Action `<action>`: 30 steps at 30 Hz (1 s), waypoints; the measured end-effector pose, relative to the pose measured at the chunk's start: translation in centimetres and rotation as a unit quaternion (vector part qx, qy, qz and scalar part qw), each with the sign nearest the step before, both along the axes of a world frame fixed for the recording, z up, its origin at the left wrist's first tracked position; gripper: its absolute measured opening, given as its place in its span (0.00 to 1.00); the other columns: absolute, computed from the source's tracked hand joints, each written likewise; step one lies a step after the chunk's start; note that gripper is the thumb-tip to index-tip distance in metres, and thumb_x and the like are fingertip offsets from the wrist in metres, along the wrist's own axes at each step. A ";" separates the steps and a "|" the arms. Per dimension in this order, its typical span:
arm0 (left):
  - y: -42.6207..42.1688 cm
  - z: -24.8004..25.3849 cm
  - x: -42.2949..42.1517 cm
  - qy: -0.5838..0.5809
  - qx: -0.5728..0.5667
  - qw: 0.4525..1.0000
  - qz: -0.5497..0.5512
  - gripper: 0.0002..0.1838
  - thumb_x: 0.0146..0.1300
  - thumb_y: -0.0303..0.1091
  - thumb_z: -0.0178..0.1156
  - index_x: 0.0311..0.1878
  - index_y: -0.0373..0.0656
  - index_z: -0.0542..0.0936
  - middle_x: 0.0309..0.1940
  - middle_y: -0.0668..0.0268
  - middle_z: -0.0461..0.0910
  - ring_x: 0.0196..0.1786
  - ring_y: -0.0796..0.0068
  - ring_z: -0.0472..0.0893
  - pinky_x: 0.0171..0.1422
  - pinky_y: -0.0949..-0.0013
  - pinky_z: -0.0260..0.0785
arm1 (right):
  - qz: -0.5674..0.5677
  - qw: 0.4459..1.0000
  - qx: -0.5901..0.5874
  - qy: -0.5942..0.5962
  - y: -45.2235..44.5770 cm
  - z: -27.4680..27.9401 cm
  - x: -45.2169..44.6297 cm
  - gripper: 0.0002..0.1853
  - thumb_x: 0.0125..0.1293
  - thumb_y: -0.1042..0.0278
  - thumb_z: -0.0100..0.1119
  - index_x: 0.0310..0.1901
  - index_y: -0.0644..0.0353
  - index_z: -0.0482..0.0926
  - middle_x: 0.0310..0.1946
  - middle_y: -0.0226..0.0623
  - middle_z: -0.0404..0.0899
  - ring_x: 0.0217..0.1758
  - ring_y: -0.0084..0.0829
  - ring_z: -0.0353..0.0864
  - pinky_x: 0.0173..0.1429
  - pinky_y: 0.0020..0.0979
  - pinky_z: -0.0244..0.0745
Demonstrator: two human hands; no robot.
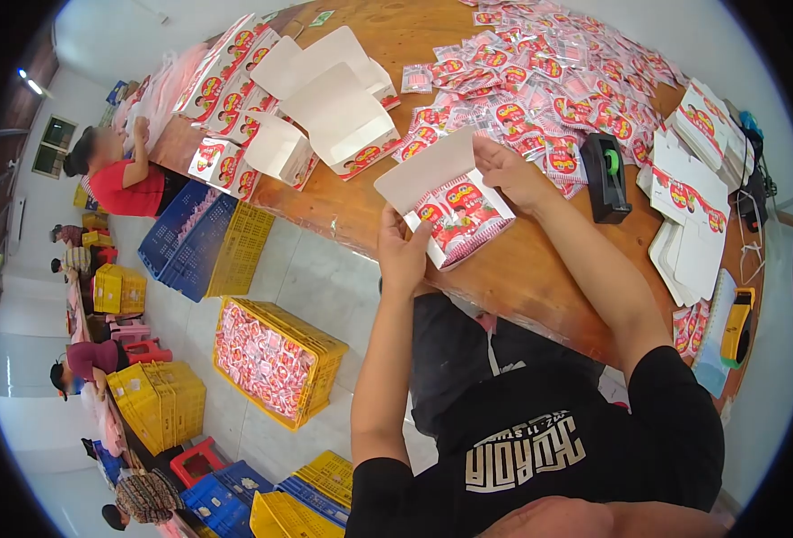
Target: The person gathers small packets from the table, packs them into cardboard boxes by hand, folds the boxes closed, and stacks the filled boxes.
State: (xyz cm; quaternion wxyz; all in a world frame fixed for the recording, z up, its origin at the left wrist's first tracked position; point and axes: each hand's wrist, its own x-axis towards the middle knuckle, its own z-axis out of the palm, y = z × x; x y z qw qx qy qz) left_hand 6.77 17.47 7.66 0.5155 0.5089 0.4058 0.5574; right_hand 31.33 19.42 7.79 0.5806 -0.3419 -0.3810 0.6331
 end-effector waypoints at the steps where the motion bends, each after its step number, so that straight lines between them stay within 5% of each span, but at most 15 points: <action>1: 0.4 -0.3 -0.5 -0.052 -0.047 0.994 -0.084 0.27 0.65 0.18 0.67 0.67 0.34 0.72 0.66 0.52 0.80 0.70 0.60 0.79 0.78 0.58 0.68 | 0.062 0.998 -0.010 0.004 0.1 0.7 0.0 0.25 0.68 0.79 0.66 0.67 0.63 0.79 0.63 0.45 0.83 0.63 0.31 0.84 0.67 0.33 0.81; 3: 0.8 -1.6 -1.3 0.122 0.116 0.983 -0.072 0.21 0.68 0.15 0.63 0.63 0.39 0.75 0.67 0.54 0.80 0.71 0.61 0.79 0.74 0.62 0.73 | 0.051 0.991 0.072 -0.098 0.0 -0.3 0.7 0.15 0.66 0.81 0.66 0.54 0.61 0.85 0.64 0.49 0.82 0.69 0.37 0.81 0.71 0.37 0.78; 4: -0.1 0.3 -1.2 0.190 0.139 0.970 -0.054 0.17 0.67 0.20 0.65 0.58 0.44 0.79 0.66 0.54 0.82 0.72 0.56 0.79 0.79 0.52 0.68 | 0.069 0.988 0.071 -0.119 -0.6 0.5 1.1 0.05 0.67 0.81 0.66 0.41 0.61 0.87 0.63 0.48 0.83 0.69 0.39 0.81 0.71 0.38 0.78; 6: -0.6 1.4 -2.3 0.354 0.269 0.893 -0.068 0.19 0.63 0.36 0.74 0.54 0.46 0.79 0.64 0.54 0.84 0.73 0.47 0.78 0.84 0.37 0.53 | 0.056 0.923 0.182 -0.334 -1.8 0.6 2.5 0.07 0.66 0.80 0.66 0.43 0.59 0.89 0.66 0.44 0.84 0.73 0.44 0.77 0.75 0.42 0.73; 7: -1.3 2.7 -2.8 0.391 0.289 0.868 -0.104 0.31 0.55 0.51 0.79 0.59 0.48 0.82 0.67 0.56 0.82 0.77 0.43 0.74 0.85 0.28 0.40 | 0.058 0.872 0.243 -0.420 -2.6 1.5 3.3 0.08 0.64 0.80 0.67 0.44 0.60 0.89 0.69 0.44 0.82 0.78 0.50 0.72 0.81 0.47 0.66; 9: -3.3 5.1 -2.9 0.455 0.311 0.823 -0.138 0.40 0.51 0.57 0.80 0.66 0.50 0.82 0.70 0.58 0.79 0.79 0.45 0.70 0.85 0.28 0.40 | 0.129 0.824 0.282 -0.474 -4.9 4.4 4.9 0.22 0.60 0.74 0.67 0.58 0.53 0.88 0.75 0.43 0.76 0.84 0.55 0.62 0.85 0.53 0.56; 10: -3.7 4.4 -3.1 0.491 0.320 0.797 -0.146 0.42 0.52 0.49 0.79 0.73 0.54 0.79 0.77 0.59 0.73 0.83 0.49 0.66 0.84 0.27 0.44 | 0.150 0.814 0.289 -0.481 -6.5 5.5 4.9 0.26 0.59 0.73 0.67 0.62 0.50 0.87 0.77 0.42 0.74 0.85 0.55 0.60 0.85 0.55 0.55; 15: -4.6 1.2 -2.2 0.465 0.342 0.809 -0.113 0.40 0.51 0.33 0.76 0.72 0.52 0.80 0.78 0.62 0.73 0.83 0.53 0.67 0.85 0.38 0.51 | 0.042 0.736 0.305 -0.603 -9.2 4.0 2.3 0.32 0.59 0.43 0.77 0.63 0.46 0.86 0.78 0.37 0.73 0.85 0.53 0.61 0.85 0.59 0.54; 22: -5.0 2.3 -2.6 0.431 0.330 0.829 -0.137 0.38 0.59 0.46 0.77 0.73 0.49 0.79 0.79 0.58 0.72 0.83 0.49 0.66 0.81 0.41 0.58 | -0.011 0.664 0.351 -0.661 -10.7 2.6 1.3 0.30 0.59 0.46 0.77 0.63 0.44 0.85 0.77 0.32 0.74 0.82 0.45 0.67 0.82 0.55 0.62; 30: -5.0 3.1 -2.3 0.461 0.374 0.799 -0.093 0.29 0.62 0.44 0.75 0.67 0.50 0.84 0.69 0.63 0.82 0.74 0.54 0.77 0.70 0.52 0.69 | -0.028 0.697 0.374 -0.612 -9.7 3.0 1.6 0.23 0.59 0.55 0.77 0.57 0.45 0.88 0.69 0.29 0.82 0.73 0.37 0.79 0.69 0.44 0.74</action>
